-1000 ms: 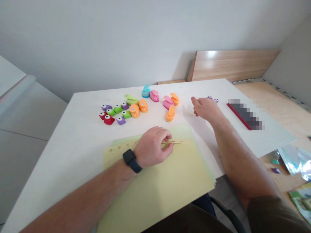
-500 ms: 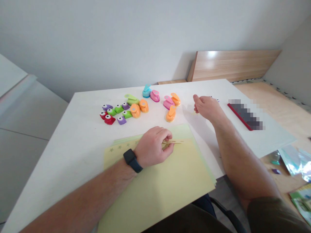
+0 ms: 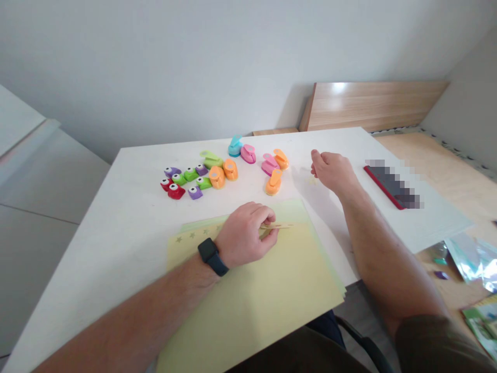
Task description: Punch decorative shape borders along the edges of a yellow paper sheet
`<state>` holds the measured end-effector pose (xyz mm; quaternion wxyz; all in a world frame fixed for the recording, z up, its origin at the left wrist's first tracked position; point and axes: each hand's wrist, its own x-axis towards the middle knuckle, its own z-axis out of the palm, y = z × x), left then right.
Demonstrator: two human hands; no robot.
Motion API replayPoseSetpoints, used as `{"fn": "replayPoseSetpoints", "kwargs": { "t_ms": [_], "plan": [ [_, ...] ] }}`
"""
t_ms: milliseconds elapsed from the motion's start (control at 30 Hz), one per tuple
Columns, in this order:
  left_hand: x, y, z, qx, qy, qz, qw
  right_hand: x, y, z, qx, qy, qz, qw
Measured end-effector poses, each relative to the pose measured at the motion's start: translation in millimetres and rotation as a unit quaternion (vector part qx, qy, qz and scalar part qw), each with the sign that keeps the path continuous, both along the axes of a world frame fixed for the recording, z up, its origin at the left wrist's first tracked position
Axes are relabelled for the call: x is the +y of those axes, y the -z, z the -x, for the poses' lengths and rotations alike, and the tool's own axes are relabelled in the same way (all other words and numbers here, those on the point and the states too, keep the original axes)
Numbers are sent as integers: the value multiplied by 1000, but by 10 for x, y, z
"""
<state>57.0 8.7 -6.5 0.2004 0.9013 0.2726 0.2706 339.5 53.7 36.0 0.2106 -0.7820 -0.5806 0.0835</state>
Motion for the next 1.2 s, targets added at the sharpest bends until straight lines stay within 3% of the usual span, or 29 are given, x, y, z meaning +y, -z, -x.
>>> {"fn": "replayPoseSetpoints", "kwargs": {
  "t_ms": [100, 233, 400, 600, 900, 1200],
  "plan": [
    [-1, 3, 1, -8, -3, 2, 1000, -18, -18, 36, 17, 28, -37, 999],
    [-6, 8, 1, -16, -10, 5, 1000, -35, 14, 126, 48, -3, -88, 995],
    [-9, 6, -4, -5, -7, -7, 1000, -103, 39, 314, 95, -80, -140, 982],
    [-7, 11, -5, 24, 2, -27, 999, -171, 61, 492, 81, -212, -104, 968],
    [-7, 68, -36, 64, -53, -45, 996, -71, 223, 416, 55, -201, -148, 967],
    [-81, 41, 2, 91, -50, -50, 993, -58, 241, 412, 42, -198, -162, 966]
  ]
}}
